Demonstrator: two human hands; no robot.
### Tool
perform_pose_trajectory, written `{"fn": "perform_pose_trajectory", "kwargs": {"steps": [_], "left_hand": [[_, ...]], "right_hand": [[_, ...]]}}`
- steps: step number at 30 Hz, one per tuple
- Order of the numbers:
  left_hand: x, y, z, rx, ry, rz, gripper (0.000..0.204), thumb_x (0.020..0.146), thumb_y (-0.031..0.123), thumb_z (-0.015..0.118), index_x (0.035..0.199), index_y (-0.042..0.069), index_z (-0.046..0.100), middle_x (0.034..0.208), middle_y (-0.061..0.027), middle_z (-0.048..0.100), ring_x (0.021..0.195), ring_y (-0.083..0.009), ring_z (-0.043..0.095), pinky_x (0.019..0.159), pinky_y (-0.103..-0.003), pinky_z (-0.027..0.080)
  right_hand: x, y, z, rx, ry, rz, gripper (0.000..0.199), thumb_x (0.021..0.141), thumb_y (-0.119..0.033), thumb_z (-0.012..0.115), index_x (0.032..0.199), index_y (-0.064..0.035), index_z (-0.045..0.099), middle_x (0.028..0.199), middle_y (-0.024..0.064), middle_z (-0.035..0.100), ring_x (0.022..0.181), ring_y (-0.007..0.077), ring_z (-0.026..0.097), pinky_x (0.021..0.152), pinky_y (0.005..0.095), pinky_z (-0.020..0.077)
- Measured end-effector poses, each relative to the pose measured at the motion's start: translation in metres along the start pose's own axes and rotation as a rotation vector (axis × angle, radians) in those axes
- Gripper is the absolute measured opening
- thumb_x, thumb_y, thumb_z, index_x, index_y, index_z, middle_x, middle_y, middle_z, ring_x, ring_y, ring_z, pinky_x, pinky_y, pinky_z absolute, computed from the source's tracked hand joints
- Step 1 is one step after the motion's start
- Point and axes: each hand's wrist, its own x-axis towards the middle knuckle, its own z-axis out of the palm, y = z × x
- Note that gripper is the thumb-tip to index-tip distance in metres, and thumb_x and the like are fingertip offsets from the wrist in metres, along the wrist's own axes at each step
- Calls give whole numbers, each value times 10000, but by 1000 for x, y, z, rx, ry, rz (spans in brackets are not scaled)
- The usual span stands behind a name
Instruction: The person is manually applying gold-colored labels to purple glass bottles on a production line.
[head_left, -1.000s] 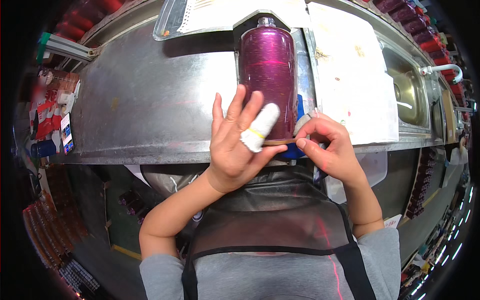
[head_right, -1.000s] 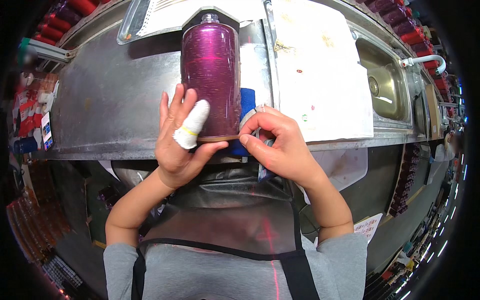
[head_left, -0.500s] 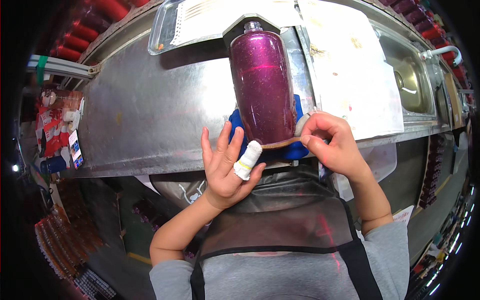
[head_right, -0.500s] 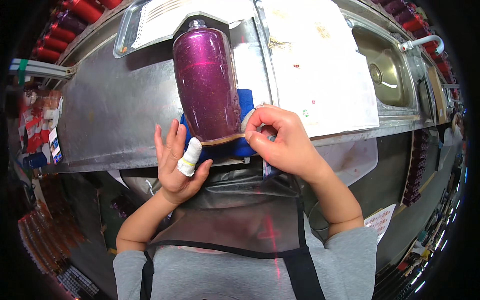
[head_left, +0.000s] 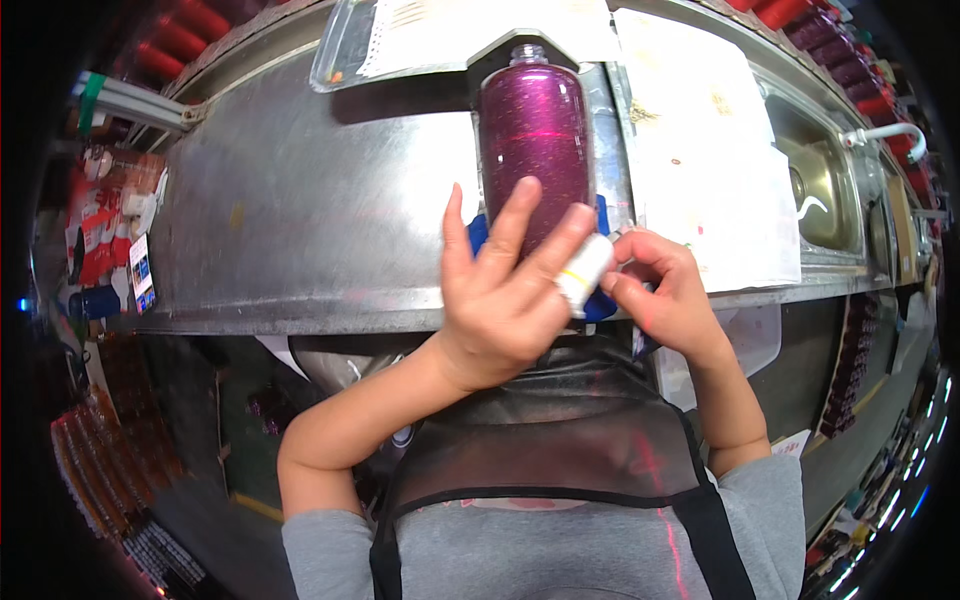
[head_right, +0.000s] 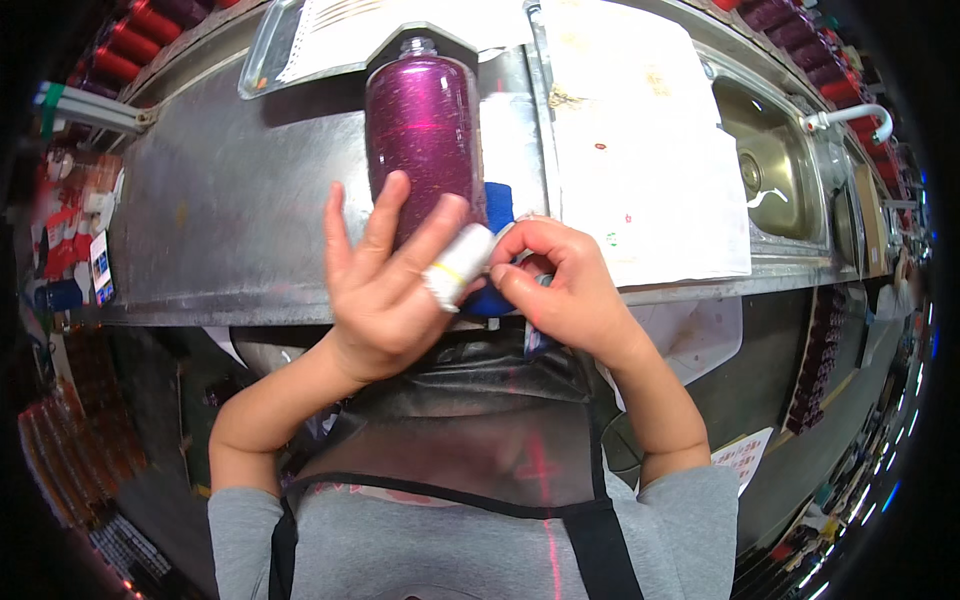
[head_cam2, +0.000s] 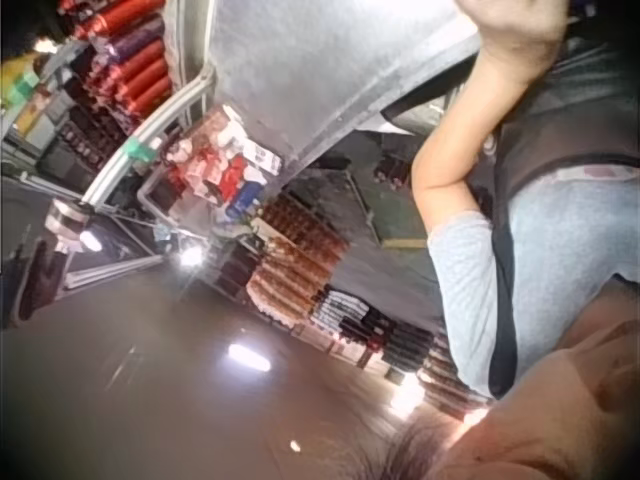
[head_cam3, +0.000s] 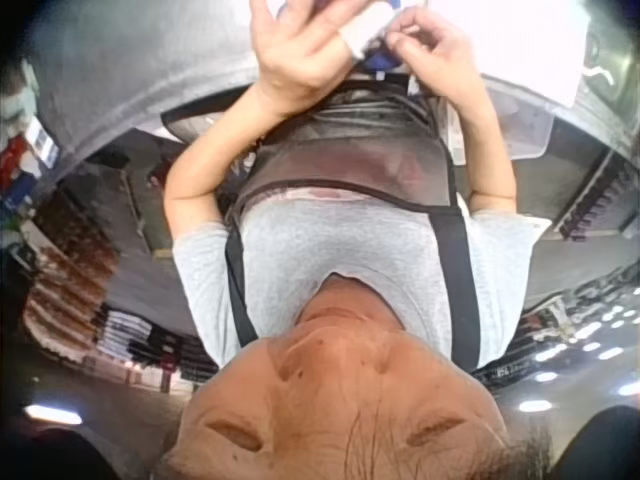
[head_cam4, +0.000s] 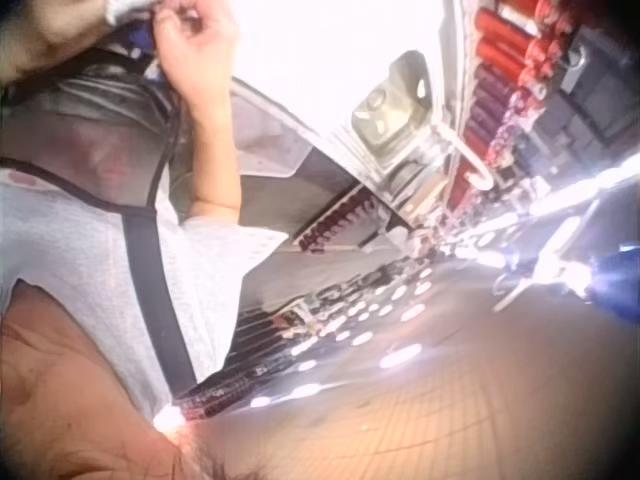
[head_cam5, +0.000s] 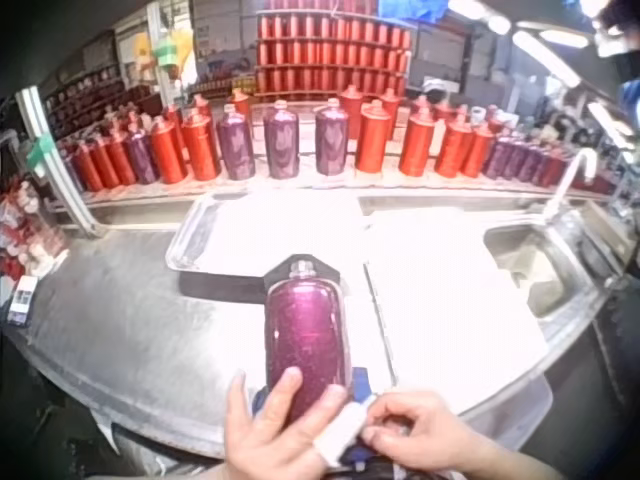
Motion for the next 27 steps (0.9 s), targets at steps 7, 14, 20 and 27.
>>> {"fn": "perform_pose_trajectory", "kwargs": {"steps": [7,14,20,27], "left_hand": [[-33,-3,-4,-327,110,-303,577,731,253,816,1221,2,641,1349,-212,562,1303,-451,471,1070,-665,229],[-64,-2,-6,-258,25,-281,489,768,192,799,1208,35,656,1369,-211,547,1284,-446,494,1079,-669,195],[-68,-7,-8,-241,16,-207,482,789,133,772,1231,7,628,1397,-238,514,1307,-465,466,1082,-676,200],[-69,-3,-7,-243,5,-226,435,768,130,780,1183,63,667,1385,-213,532,1298,-458,476,1080,-685,173]], "right_hand": [[-5,-11,-3,-76,-93,-59,52,837,-15,664,825,6,617,822,9,550,705,38,503,593,184,400],[-5,-8,-4,-29,-66,-17,73,830,-18,656,791,3,598,783,5,559,667,31,487,573,188,387],[-14,-26,-9,-54,-40,-20,53,801,-7,657,778,-2,610,749,14,576,645,52,492,571,207,396],[-22,-27,-11,-72,-29,-25,42,792,-6,657,783,1,617,754,20,586,671,61,504,591,214,415]]}}
